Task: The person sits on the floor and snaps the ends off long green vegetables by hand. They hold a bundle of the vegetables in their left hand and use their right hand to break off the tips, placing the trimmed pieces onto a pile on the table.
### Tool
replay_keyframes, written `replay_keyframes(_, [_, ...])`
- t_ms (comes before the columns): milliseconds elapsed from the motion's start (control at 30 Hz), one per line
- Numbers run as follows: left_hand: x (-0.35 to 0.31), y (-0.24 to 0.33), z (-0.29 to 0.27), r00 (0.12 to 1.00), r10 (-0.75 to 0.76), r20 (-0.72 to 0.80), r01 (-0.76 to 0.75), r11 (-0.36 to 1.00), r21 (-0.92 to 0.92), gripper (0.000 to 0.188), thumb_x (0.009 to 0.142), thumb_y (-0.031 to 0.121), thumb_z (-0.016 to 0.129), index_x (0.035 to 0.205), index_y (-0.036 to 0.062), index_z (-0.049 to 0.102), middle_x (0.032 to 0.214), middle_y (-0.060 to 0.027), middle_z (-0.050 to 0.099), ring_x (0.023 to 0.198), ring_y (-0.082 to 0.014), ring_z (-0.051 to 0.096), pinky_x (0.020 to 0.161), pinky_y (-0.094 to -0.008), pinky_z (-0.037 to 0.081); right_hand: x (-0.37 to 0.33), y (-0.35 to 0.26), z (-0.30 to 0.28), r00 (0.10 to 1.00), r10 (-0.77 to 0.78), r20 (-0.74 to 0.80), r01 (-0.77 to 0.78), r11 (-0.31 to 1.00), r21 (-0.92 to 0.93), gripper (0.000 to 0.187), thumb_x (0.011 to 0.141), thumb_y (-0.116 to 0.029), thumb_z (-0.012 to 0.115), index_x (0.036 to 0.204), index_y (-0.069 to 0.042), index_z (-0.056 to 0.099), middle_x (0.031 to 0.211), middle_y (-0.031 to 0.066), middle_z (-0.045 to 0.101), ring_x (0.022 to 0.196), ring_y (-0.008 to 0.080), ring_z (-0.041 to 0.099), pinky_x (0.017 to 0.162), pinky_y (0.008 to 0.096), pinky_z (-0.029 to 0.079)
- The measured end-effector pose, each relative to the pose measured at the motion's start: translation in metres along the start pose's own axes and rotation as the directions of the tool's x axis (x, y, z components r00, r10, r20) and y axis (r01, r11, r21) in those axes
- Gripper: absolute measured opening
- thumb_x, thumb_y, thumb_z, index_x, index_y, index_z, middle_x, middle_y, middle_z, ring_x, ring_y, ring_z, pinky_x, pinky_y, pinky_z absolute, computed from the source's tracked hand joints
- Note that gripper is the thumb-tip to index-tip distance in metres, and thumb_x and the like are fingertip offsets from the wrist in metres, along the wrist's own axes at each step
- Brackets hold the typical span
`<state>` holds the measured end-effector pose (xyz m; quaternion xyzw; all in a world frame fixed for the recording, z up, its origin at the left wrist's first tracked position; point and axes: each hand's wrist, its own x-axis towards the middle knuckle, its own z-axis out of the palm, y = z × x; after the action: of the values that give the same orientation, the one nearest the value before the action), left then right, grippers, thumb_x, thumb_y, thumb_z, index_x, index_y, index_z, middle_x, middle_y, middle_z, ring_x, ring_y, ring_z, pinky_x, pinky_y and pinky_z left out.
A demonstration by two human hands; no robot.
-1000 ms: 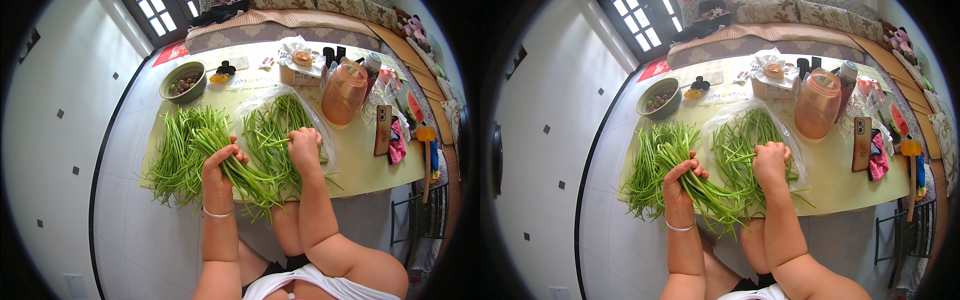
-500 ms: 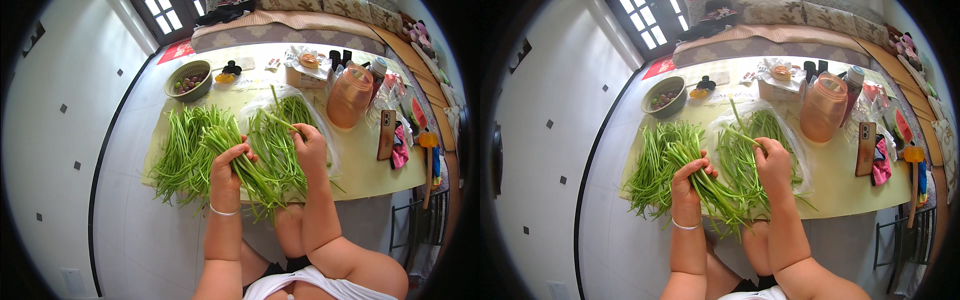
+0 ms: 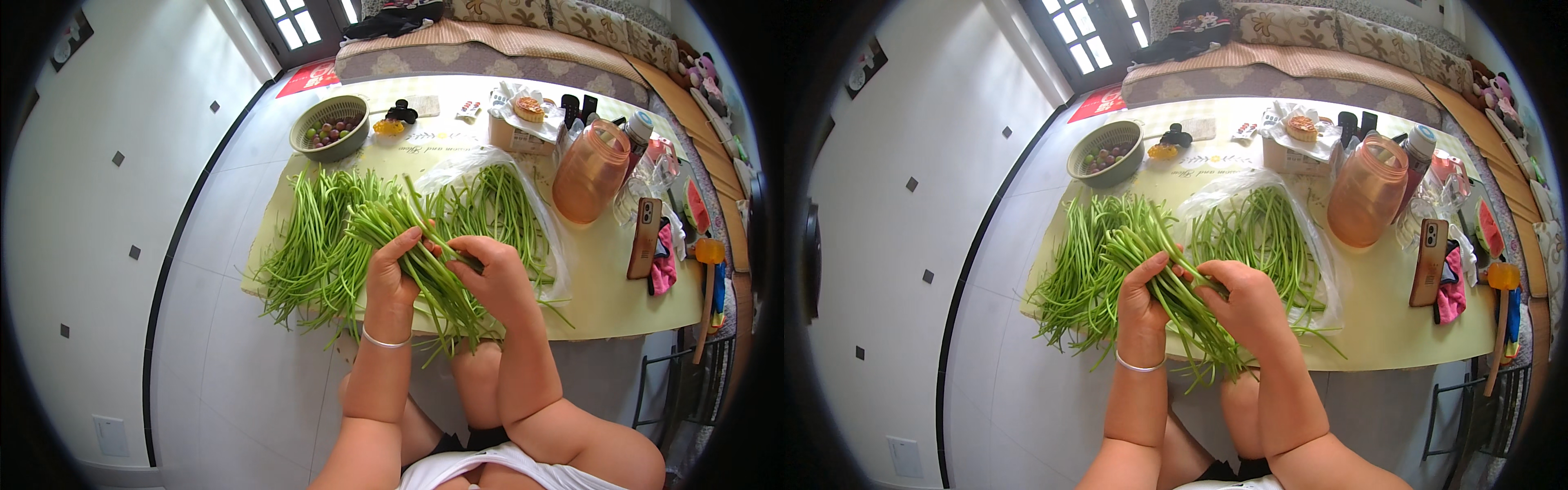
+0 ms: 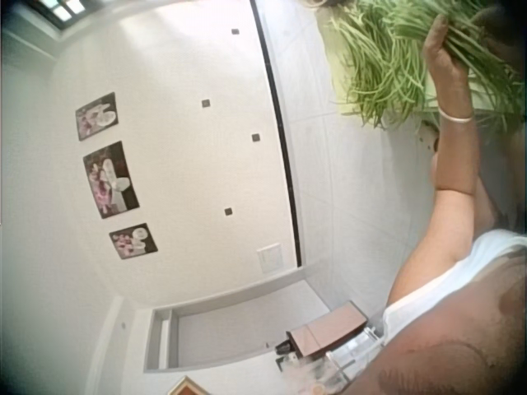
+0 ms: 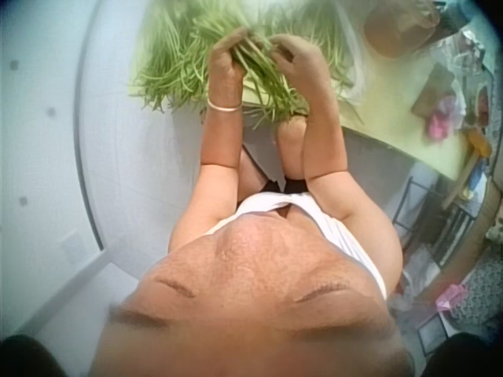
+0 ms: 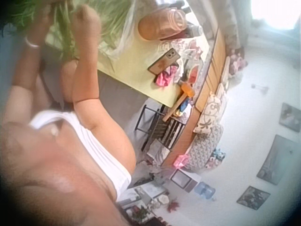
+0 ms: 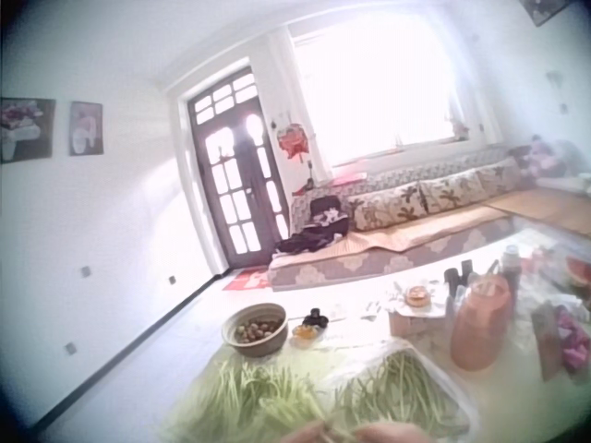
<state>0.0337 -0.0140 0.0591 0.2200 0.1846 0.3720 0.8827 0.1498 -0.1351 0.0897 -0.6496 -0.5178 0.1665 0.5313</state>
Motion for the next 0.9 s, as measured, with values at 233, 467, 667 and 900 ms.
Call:
replay_keyframes(233, [-0.001,0.000,0.000,0.998,0.063,-0.009,-0.063,0.998,0.016,0.019,0.078,0.001,0.066,0.095,-0.0067,0.062,0.080,-0.0129,0.065,0.069,-0.0207,0.063,0.066,-0.0345,0.055,-0.001,0.000,0.001,0.999,0.023,0.029,-0.025,0.998,0.051,0.023,0.082,-0.015,0.069,0.099,-0.001,0.064,0.084,0.0152,0.065,0.072,0.0275,0.062,0.064,0.0342,0.049])
replay_keyframes(467, [-0.007,0.002,0.003,1.000,0.027,-0.005,-0.026,0.998,0.060,0.013,0.077,-0.001,0.063,0.089,-0.0053,0.062,0.076,-0.0118,0.064,0.066,-0.0196,0.063,0.064,-0.0312,0.054,0.000,-0.001,0.010,0.995,0.089,-0.045,-0.079,0.980,0.185,0.018,0.083,-0.011,0.068,0.092,0.003,0.060,0.079,0.0135,0.065,0.068,0.0196,0.062,0.063,0.0299,0.049])
replay_keyframes(667, [-0.009,-0.001,-0.001,0.998,0.034,0.045,-0.039,0.991,0.126,0.016,0.074,-0.002,0.064,0.090,-0.0045,0.061,0.076,-0.0117,0.064,0.066,-0.0203,0.063,0.064,-0.0309,0.054,0.000,0.000,0.014,0.992,0.122,-0.024,-0.107,0.936,0.335,0.013,0.085,-0.005,0.064,0.092,0.004,0.058,0.076,0.0098,0.065,0.068,0.0129,0.062,0.064,0.0257,0.049])
replay_keyframes(900, [-0.021,-0.002,0.019,0.990,0.040,0.135,-0.071,0.969,0.236,0.018,0.076,0.001,0.065,0.093,-0.0033,0.061,0.079,-0.0108,0.064,0.067,-0.0182,0.062,0.062,-0.0296,0.052,-0.002,-0.002,0.016,0.984,0.152,-0.096,-0.088,0.870,0.485,0.009,0.086,-0.002,0.062,0.090,0.005,0.058,0.074,0.0074,0.065,0.068,0.0100,0.060,0.063,0.0249,0.049])
